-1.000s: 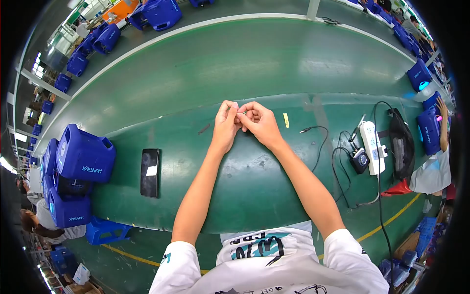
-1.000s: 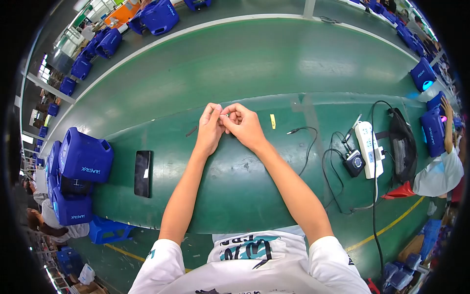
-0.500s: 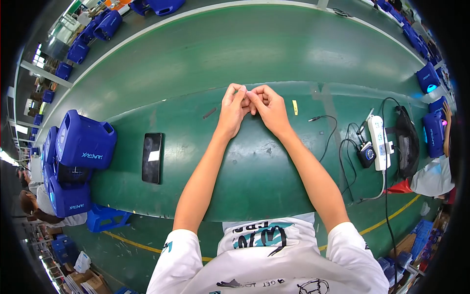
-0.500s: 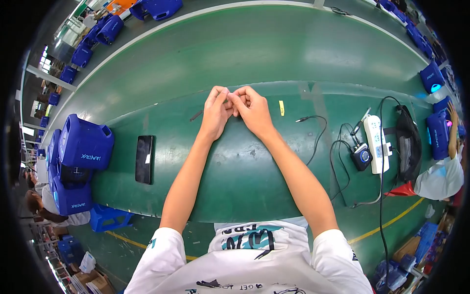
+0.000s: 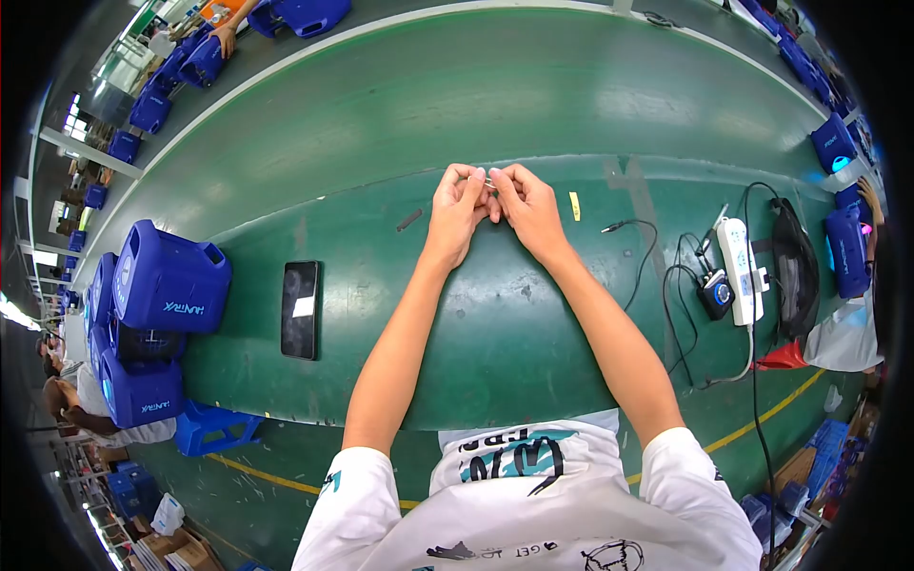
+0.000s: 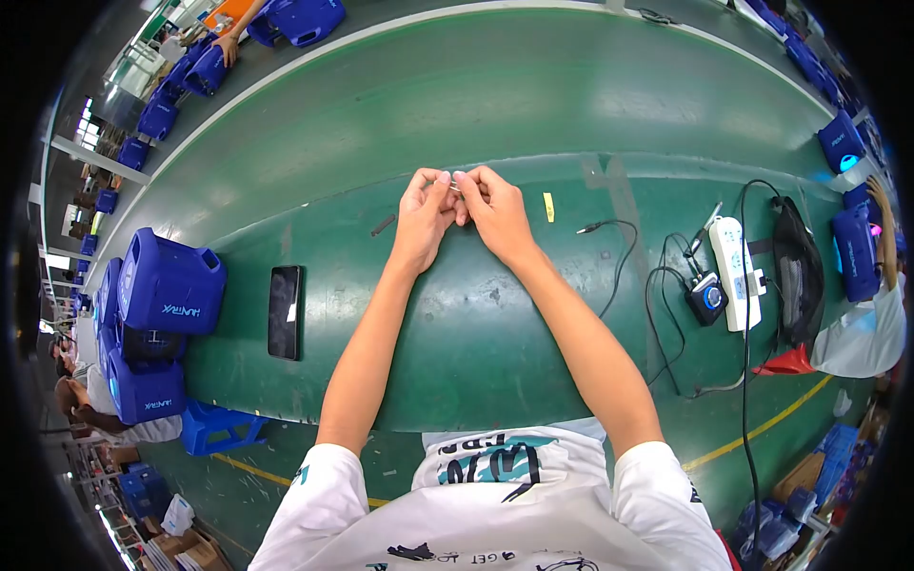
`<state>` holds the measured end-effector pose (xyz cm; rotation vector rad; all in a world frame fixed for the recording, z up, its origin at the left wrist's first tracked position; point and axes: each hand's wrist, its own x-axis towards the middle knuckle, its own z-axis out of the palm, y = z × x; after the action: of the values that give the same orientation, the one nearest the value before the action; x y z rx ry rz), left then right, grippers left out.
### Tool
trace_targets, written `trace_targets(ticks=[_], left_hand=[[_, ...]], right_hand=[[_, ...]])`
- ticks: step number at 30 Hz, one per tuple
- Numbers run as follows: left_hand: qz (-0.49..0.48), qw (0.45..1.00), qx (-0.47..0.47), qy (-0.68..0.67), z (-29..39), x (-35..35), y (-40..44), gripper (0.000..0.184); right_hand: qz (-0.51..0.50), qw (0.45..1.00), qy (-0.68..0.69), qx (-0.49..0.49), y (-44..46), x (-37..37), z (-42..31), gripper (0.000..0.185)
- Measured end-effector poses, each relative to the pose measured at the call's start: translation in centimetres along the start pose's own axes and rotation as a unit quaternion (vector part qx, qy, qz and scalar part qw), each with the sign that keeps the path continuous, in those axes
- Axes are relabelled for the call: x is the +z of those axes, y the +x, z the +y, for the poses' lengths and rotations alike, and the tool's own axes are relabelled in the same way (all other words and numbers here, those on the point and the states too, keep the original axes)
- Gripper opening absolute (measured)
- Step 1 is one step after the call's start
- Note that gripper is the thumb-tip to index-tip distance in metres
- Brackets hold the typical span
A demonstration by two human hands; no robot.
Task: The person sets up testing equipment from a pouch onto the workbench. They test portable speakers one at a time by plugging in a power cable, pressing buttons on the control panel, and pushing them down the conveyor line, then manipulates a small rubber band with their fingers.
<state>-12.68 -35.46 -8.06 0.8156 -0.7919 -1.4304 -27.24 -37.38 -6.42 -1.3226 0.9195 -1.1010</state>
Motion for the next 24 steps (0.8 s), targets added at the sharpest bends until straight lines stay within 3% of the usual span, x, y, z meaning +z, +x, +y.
trace_targets(ticks=[10,24], left_hand=[[-0.015,0.999,-0.009,0.027,0.4,0.2,-0.1,0.016],[-0.01,1.0,0.003,0.0,0.3,0.5,-0.1,0.016]], right_hand=[[0.077,0.997,0.031,0.006,0.8,-0.2,1.7,0.023],[0.033,0.998,-0.013,-0.051,0.5,0.1,0.8,0.015]])
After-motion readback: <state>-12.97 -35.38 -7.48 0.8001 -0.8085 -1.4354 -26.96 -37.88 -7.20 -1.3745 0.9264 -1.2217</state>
